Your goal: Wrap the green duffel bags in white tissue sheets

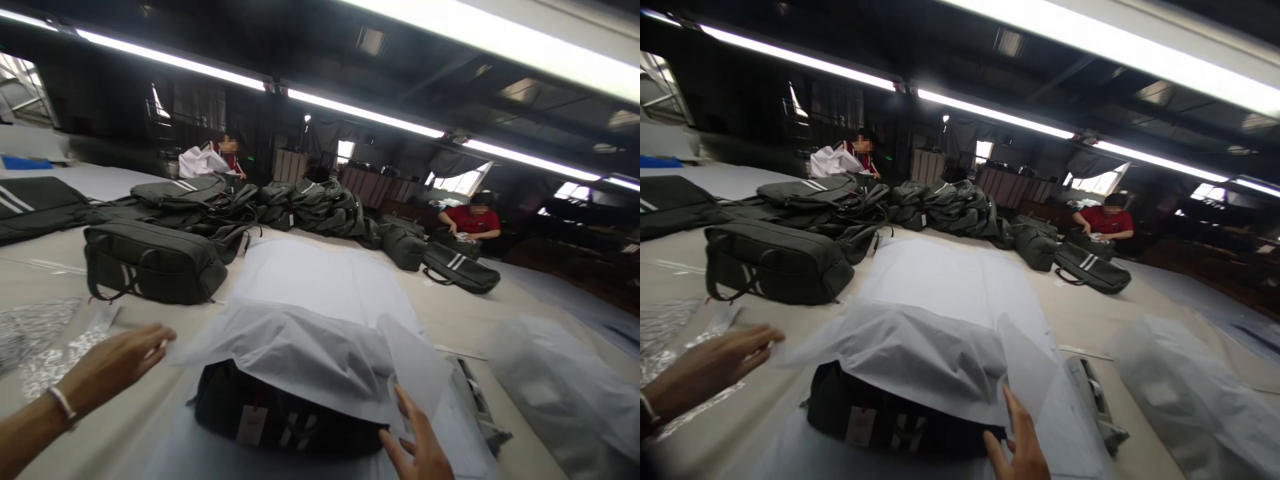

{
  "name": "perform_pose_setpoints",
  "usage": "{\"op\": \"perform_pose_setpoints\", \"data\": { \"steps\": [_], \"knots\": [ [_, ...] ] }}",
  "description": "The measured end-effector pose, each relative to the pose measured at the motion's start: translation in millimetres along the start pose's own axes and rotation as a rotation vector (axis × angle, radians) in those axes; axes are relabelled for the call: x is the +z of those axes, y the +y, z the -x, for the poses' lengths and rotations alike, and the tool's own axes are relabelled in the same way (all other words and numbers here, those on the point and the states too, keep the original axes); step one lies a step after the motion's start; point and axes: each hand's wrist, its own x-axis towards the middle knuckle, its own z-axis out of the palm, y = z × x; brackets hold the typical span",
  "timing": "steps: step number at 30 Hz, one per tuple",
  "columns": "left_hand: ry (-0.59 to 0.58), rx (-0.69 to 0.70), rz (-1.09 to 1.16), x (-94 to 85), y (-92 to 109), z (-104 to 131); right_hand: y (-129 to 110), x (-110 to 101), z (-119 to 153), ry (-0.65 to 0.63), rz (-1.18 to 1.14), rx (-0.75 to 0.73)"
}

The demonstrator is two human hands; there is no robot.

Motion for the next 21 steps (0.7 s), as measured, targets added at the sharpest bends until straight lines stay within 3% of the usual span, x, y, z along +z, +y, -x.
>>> {"op": "perform_pose_setpoints", "data": {
  "steps": [2,3,5,7,9,10,12,14,15,17,21],
  "knots": [
    [0.088,0.108,-0.001,-33.0,21.2,-32.9,-13.9,-19.8,-1.5,0.081,-0.026,0.135],
    [0.085,0.173,0.012,-48.4,37.9,-51.4,-20.6,-33.3,-6.7,0.136,0.013,0.130],
    [-0.002,0.259,0.087,-70.9,79.0,-88.7,-34.5,-62.7,-26.4,0.283,0.139,-0.016],
    [-0.074,0.374,0.170,-75.5,122.2,-121.7,-50.9,-87.1,-58.4,0.422,0.247,-0.205],
    [-0.045,0.497,0.178,-58.7,159.4,-145.6,-69.9,-98.3,-98.9,0.436,0.324,-0.280],
    [-0.054,0.521,0.136,-43.4,173.8,-152.9,-79.2,-98.1,-120.4,0.356,0.367,-0.247],
    [-0.177,0.502,0.039,-6.3,192.8,-158.3,-93.1,-88.0,-161.6,0.061,0.438,-0.059],
    [-0.282,0.466,0.002,27.7,199.5,-153.9,-94.6,-70.9,-195.2,-0.231,0.442,0.153],
    [-0.301,0.447,-0.004,39.9,199.6,-149.7,-89.3,-62.1,-207.5,-0.328,0.423,0.235],
    [-0.284,0.414,-0.003,52.7,197.5,-140.7,-67.6,-48.6,-220.9,-0.393,0.367,0.340],
    [-0.278,0.371,0.038,49.2,195.6,-128.8,-4.5,-51.7,-210.1,-0.323,0.188,0.452]
  ]
}}
